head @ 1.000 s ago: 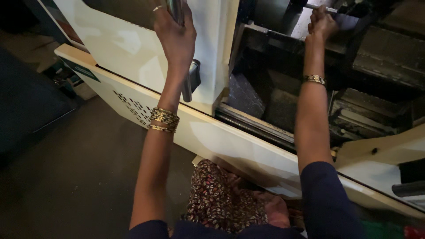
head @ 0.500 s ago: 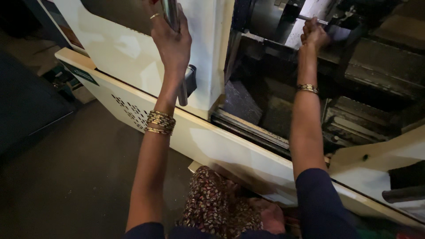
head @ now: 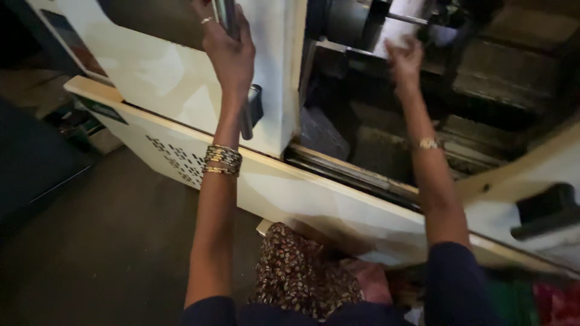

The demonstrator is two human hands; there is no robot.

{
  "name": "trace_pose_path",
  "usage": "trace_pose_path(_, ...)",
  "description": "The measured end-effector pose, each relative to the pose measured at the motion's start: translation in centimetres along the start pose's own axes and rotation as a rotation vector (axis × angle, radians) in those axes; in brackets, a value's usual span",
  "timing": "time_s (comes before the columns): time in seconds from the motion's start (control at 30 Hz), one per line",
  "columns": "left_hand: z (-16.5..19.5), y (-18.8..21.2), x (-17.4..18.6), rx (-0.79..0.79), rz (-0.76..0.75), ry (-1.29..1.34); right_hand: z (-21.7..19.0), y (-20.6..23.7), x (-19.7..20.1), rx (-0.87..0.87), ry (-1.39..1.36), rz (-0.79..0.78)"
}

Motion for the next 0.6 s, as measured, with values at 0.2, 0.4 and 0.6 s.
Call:
trace_pose_path(0.2, -0.2, -0.2, 4.6, -0.174, 0.013, 0.042, -8.7, 20.1, 6.1, 0.825, 1.016, -0.363)
trace_pose_path(0.4, -0.2, 0.0, 8.9, 0.055, -0.099, 0.166, -20.2, 33.1, 25.1, 0.957, 1.085, 0.269)
trace_pose_path(0.6, 3.6, 0.4, 11.8, 0.079, -0.135, 0.33, -23.0, 34.6, 41.5, 0.78, 1.218, 0.345)
Point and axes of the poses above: each hand's wrist, its own y-axis away from the middle knuckle, its own x-axis out of the back of the hand, z = x × y, the point moved 3 cm from there along -y, towards the middle knuckle, and after that the axes turned 7 degrees about -y, right-handed, at the moved point
